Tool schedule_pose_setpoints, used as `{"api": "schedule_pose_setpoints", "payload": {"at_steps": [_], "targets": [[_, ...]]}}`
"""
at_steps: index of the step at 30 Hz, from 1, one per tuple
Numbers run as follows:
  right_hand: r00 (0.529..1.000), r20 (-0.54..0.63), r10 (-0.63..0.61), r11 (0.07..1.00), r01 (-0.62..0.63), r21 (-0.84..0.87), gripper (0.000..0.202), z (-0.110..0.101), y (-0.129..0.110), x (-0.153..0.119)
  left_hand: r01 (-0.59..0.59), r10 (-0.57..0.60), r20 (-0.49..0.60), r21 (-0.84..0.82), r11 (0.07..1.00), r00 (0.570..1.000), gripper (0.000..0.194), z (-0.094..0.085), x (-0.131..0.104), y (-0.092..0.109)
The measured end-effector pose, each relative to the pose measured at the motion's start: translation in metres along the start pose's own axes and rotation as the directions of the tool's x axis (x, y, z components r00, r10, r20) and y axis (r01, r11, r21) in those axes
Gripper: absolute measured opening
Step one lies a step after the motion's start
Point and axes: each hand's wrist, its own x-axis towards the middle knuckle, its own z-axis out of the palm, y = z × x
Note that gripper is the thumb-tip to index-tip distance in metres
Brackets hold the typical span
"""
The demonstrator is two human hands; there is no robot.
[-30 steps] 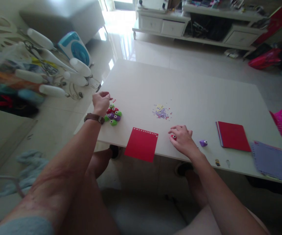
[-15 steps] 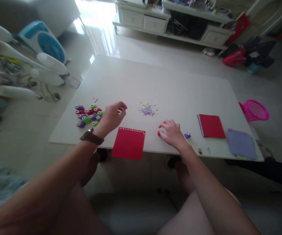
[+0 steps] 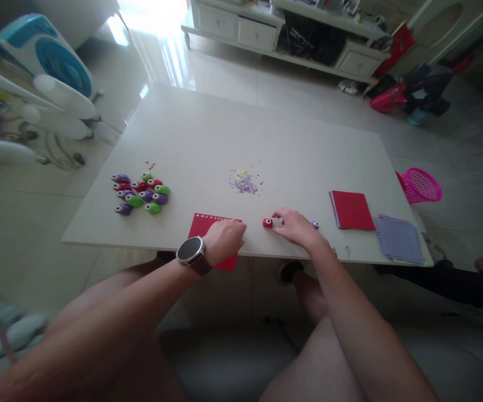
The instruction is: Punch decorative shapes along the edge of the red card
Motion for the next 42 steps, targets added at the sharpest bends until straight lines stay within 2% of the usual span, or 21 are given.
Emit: {"api": "schedule_pose_setpoints", "payload": {"at_steps": [3, 8, 13, 17, 21, 26, 30, 33, 37, 42], "targets": [[1.0, 0.016, -0.005, 0.999, 0.006, -0.046, 0.028, 0.002, -0.01, -0.002, -0.022, 0.022, -0.014, 0.006, 1.0, 1.0, 0.022, 0.006, 0.001, 0.0], [0.999, 0.046, 0.022, 0.988, -0.015, -0.152, 0.019, 0.008, -0.028, 0.0, -0.129, 0.129, -0.061, -0.007, 0.992, 0.99, 0.026, 0.024, 0.013, 0.0], [0.998, 0.046, 0.043, 0.985, -0.035, -0.169, 0.016, 0.018, -0.038, 0.008, -0.143, 0.139, -0.122, -0.02, 0.99, 0.983, 0.028, 0.031, 0.026, 0.013], [0.999, -0.04, -0.006, 0.999, 0.004, -0.045, 0.01, 0.022, -0.039, 0.01, -0.117, 0.098, -0.205, -0.084, 0.99, 0.974, 0.025, 0.021, 0.032, 0.021], [0.977, -0.2, -0.078, 0.98, 0.112, 0.165, 0.012, 0.023, -0.042, 0.011, -0.11, 0.032, -0.271, -0.276, 0.955, 0.962, 0.019, 0.011, 0.034, 0.015], [0.936, -0.342, -0.083, 0.929, 0.197, 0.314, 0.019, 0.024, -0.048, 0.015, -0.181, 0.05, -0.333, -0.375, 0.909, 0.942, 0.015, -0.003, 0.038, -0.002], [0.922, -0.365, -0.129, 0.86, 0.287, 0.421, 0.015, 0.03, -0.05, 0.015, -0.124, 0.007, -0.273, -0.413, 0.902, 0.962, 0.009, -0.016, 0.036, -0.011], [0.905, -0.368, -0.216, 0.833, 0.367, 0.415, 0.026, 0.036, -0.053, 0.014, -0.074, -0.023, -0.223, -0.416, 0.907, 0.974, 0.01, -0.022, 0.028, -0.021], [0.899, -0.319, -0.299, 0.877, 0.391, 0.279, 0.043, 0.039, -0.058, 0.011, 0.089, -0.156, -0.214, -0.292, 0.952, 0.964, 0.014, -0.029, 0.016, -0.057], [0.898, -0.273, -0.345, 0.905, 0.395, 0.159, 0.042, 0.037, -0.059, 0.01, 0.388, -0.405, -0.192, -0.123, 0.913, 0.894, 0.013, -0.039, 0.001, -0.118]]}}
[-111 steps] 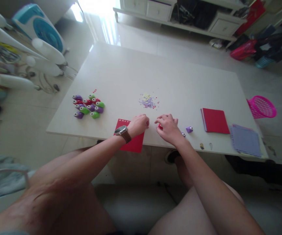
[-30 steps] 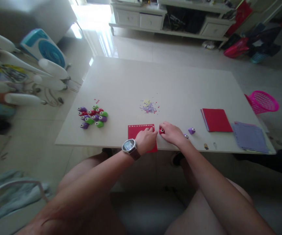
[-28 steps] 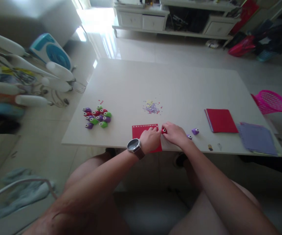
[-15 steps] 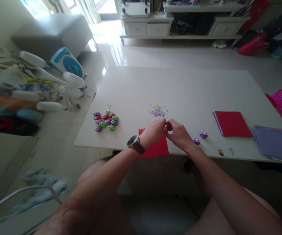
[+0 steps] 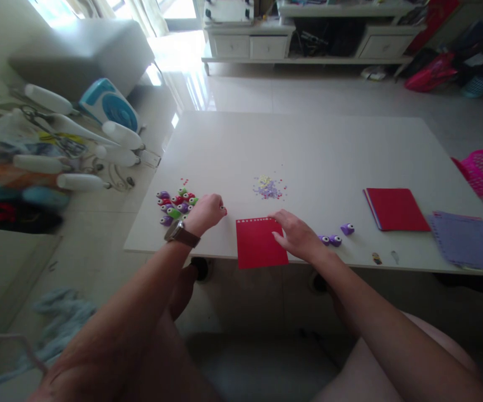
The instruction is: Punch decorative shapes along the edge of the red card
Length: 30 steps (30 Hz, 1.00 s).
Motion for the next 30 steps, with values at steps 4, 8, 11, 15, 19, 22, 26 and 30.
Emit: {"api": "schedule_pose_setpoints", "payload": {"at_steps": [4, 8, 11, 15, 19, 22, 26, 30], "targets": [[0.999, 0.053, 0.008, 0.999, -0.006, -0.039, 0.035, -0.001, 0.0, 0.0, 0.112, -0.116, 0.031, 0.101, 0.989, 0.993, 0.015, -0.002, 0.003, -0.024], [0.994, 0.106, 0.03, 0.997, -0.023, -0.069, 0.028, -0.001, 0.0, -0.001, 0.063, -0.056, -0.043, 0.181, 0.982, 0.998, 0.023, 0.0, -0.001, -0.021], [0.99, 0.132, 0.044, 0.996, -0.033, -0.08, 0.025, -0.001, -0.002, -0.002, 0.001, 0.007, -0.035, 0.214, 0.977, 0.999, 0.024, 0.001, -0.001, -0.017], [0.986, 0.161, 0.049, 0.996, -0.035, -0.087, 0.019, -0.001, -0.003, -0.005, 0.036, -0.039, 0.016, 0.18, 0.983, 0.999, 0.023, 0.0, 0.007, -0.029], [0.984, 0.169, 0.061, 0.993, -0.042, -0.114, 0.014, -0.008, 0.005, -0.008, 0.084, -0.077, -0.051, 0.161, 0.983, 0.996, 0.025, -0.002, 0.014, -0.04], [0.982, 0.14, 0.128, 0.98, -0.103, -0.17, 0.011, -0.021, 0.022, -0.012, 0.031, -0.025, -0.055, 0.105, 0.994, 0.998, 0.023, 0.0, 0.014, -0.028], [0.955, 0.129, 0.267, 0.941, -0.23, -0.246, 0.012, -0.041, 0.054, -0.023, -0.141, 0.142, 0.007, -0.018, 0.99, 0.99, 0.015, 0.012, 0.013, 0.01], [0.916, 0.231, 0.328, 0.921, -0.255, -0.295, 0.04, -0.048, 0.078, -0.037, -0.265, 0.275, 0.067, -0.127, 0.956, 0.959, 0.025, 0.033, 0.008, 0.05]]}}
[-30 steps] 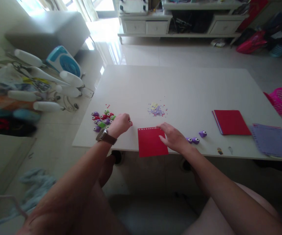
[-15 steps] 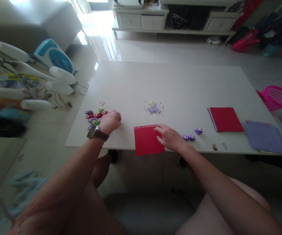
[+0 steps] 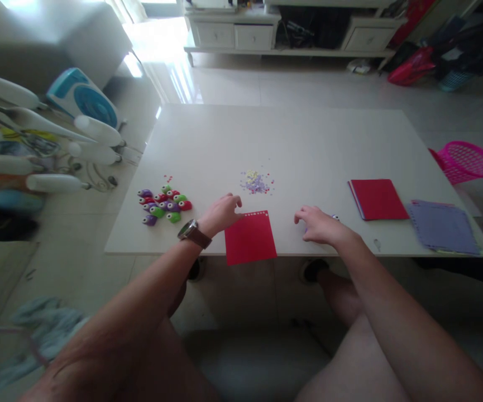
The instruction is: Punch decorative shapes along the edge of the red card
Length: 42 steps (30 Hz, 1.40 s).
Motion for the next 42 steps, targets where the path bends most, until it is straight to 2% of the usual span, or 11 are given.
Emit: {"api": "schedule_pose_setpoints", "payload": {"at_steps": [3, 6, 11, 15, 20, 25, 29, 35, 42], "targets": [[0.997, 0.055, 0.06, 0.998, -0.058, -0.027, 0.041, 0.005, 0.007, -0.002, -0.039, 0.038, 0.033, 0.032, 0.999, 0.999, 0.039, 0.017, 0.001, 0.018], [0.996, 0.066, 0.056, 0.998, -0.057, 0.021, 0.038, 0.007, 0.006, -0.002, -0.029, 0.021, 0.071, 0.111, 0.993, 0.997, 0.044, 0.027, -0.001, 0.026], [0.999, -0.003, -0.04, 0.988, 0.04, 0.148, 0.034, 0.004, -0.012, -0.001, 0.004, -0.017, 0.104, 0.12, 0.993, 0.994, 0.045, 0.028, -0.003, 0.027], [0.994, -0.026, -0.107, 0.98, 0.11, 0.163, 0.03, 0.001, -0.031, 0.001, 0.016, -0.031, 0.136, 0.112, 0.994, 0.99, 0.051, 0.026, -0.002, 0.025], [0.991, -0.034, -0.133, 0.979, 0.136, 0.153, 0.026, 0.0, -0.043, 0.004, -0.003, -0.008, 0.139, 0.081, 0.997, 0.99, 0.04, 0.03, -0.002, 0.022], [0.992, -0.035, -0.122, 0.982, 0.126, 0.142, 0.021, 0.0, -0.046, 0.005, -0.065, 0.065, 0.126, -0.007, 0.998, 0.99, 0.04, 0.031, -0.004, 0.023], [0.99, -0.08, -0.117, 0.985, 0.126, 0.121, 0.024, 0.001, -0.05, 0.004, -0.074, 0.085, 0.119, -0.093, 0.993, 0.989, 0.039, 0.031, -0.005, 0.026], [0.978, -0.17, -0.121, 0.977, 0.147, 0.151, 0.028, 0.001, -0.053, 0.006, -0.094, 0.111, 0.097, -0.169, 0.981, 0.989, 0.026, 0.034, -0.001, 0.026], [0.96, -0.239, -0.146, 0.963, 0.193, 0.188, 0.026, 0.002, -0.052, 0.008, -0.128, 0.143, 0.055, -0.219, 0.967, 0.988, 0.025, 0.04, 0.005, 0.023]]}}
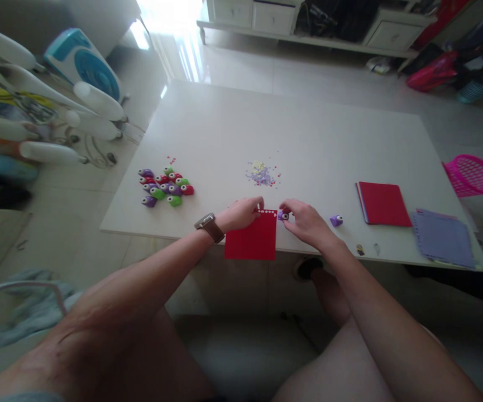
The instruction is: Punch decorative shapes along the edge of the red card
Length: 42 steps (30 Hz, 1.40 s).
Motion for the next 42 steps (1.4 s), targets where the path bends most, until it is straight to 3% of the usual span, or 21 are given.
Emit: {"api": "schedule_pose_setpoints", "payload": {"at_steps": [25, 42], "targets": [[1.0, 0.011, -0.025, 1.0, 0.025, -0.005, 0.027, 0.0018, 0.0004, -0.0007, 0.01, -0.009, 0.021, -0.055, 0.998, 1.0, 0.026, -0.0046, -0.0012, 0.007], [1.0, -0.001, 0.01, 1.0, -0.01, -0.009, 0.022, -0.0015, -0.0044, -0.0008, -0.014, 0.014, -0.002, -0.064, 0.998, 1.0, 0.024, -0.0031, 0.0023, -0.0003]]}}
